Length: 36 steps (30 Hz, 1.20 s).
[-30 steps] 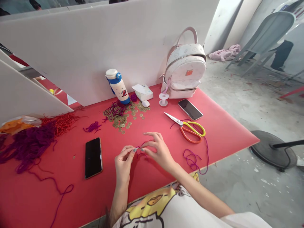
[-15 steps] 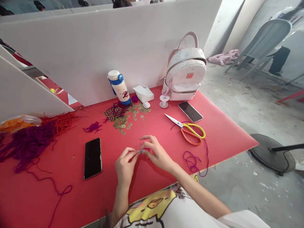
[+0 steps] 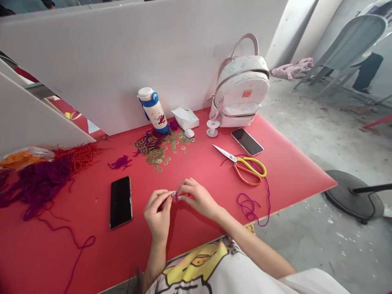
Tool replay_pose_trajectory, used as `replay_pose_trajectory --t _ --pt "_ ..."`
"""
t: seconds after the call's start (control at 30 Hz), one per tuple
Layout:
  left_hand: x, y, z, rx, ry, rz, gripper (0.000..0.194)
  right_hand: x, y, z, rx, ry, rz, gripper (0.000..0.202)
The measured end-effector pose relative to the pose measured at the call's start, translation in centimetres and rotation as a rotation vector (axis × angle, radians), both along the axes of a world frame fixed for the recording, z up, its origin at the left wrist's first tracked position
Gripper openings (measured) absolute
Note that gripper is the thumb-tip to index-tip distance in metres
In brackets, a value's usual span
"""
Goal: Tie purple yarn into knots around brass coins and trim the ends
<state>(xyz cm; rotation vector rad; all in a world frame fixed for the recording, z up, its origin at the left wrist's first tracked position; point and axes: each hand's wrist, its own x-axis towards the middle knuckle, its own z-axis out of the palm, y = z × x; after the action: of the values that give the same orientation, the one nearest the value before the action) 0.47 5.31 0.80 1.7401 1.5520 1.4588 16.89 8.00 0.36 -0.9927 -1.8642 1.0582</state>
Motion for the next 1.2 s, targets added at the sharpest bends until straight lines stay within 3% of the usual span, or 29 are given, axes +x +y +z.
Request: replay_pose_trajectory --t 0.17,0.3,0.5,0.67,0.73,0.83,0.93,1.03,1.2 --pt "0.1 0.2 -0.2 0.034 0.03 -0.071 0.013 0.5 0.2 1.2 0.053 -0.158 -0.026 0.031" --pt "0.4 0.2 -0.3 -0.001 0.037 -0.14 0.012 1.1 0.8 1.7 0.004 -0.129 -0.102 0.037" --pt "0.4 0.0 0.0 -0.197 -0.231 -0.235 0.014 1.3 1.3 0.9 -0.05 -0.112 -0.136 0.035" --pt "0.4 0.1 0.1 -0.267 -0.436 -0.36 0.015 1.3 1.0 0.5 -0.103 -0.14 -0.092 0.034" --pt "0.4 0.3 -0.2 -0.301 -0.488 -0.298 0.016 1.5 0.9 0.7 -0.114 -0.17 -0.14 0.031" --pt "0.4 0.6 -0.8 -0.363 -0.546 -0.101 0.016 1.7 0.5 1.1 -0.121 -0.092 -0.252 0.018" --pt "0.3 0.7 -1.2 -0.386 -0.581 0.029 0.017 1.5 -0.5 1.6 -0.117 0.023 -0.178 0.02" --pt "0.3 0.8 -1.2 -0.382 -0.581 0.066 0.017 0.6 -1.5 1.6 -0.139 -0.016 -0.05 0.025" --pt "0.2 0.7 -1.3 -0.36 -0.575 0.05 0.017 -1.4 -1.7 0.3 -0.225 -0.089 -0.044 0.032"
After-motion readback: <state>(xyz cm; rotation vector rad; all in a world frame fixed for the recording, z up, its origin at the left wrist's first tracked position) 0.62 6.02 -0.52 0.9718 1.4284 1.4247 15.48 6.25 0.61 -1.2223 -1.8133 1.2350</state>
